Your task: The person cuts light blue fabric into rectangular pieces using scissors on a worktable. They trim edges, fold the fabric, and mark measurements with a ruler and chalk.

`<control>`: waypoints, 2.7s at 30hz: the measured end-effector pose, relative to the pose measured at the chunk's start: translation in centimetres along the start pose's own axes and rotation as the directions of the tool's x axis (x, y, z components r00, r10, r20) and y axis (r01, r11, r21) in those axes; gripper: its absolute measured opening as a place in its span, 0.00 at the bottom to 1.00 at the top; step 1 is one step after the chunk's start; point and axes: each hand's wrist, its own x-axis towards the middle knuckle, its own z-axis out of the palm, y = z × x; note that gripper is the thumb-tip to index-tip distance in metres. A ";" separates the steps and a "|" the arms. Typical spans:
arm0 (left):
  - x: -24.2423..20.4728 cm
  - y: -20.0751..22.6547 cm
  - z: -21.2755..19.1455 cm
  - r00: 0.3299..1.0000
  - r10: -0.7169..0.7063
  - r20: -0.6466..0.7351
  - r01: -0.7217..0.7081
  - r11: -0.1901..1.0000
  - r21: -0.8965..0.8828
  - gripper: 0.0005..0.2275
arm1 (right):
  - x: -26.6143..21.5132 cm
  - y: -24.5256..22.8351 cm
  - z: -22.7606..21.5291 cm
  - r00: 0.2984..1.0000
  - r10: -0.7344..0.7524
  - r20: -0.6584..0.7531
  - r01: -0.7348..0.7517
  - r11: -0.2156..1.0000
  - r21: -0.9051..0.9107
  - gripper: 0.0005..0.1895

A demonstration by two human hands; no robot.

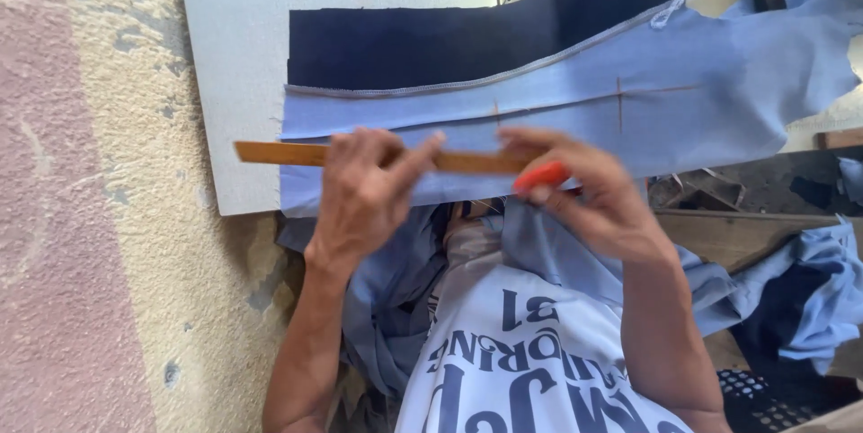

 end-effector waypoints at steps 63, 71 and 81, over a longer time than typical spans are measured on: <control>0.7 -4.2 2.1 0.973 -0.229 -0.023 0.230 0.970 0.073 0.09 | 3.2 8.2 4.7 0.959 0.051 -0.279 -0.250 0.611 -0.751 0.17; 0.5 -4.4 2.4 0.976 -0.215 -0.020 0.216 0.974 0.074 0.10 | 3.5 8.4 5.5 0.965 0.027 -0.259 -0.239 0.490 -0.839 0.17; 0.6 -3.9 2.0 0.978 -0.206 0.034 0.201 0.973 0.118 0.11 | 3.8 0.2 1.6 0.976 -0.043 -0.214 -0.096 0.796 -0.597 0.19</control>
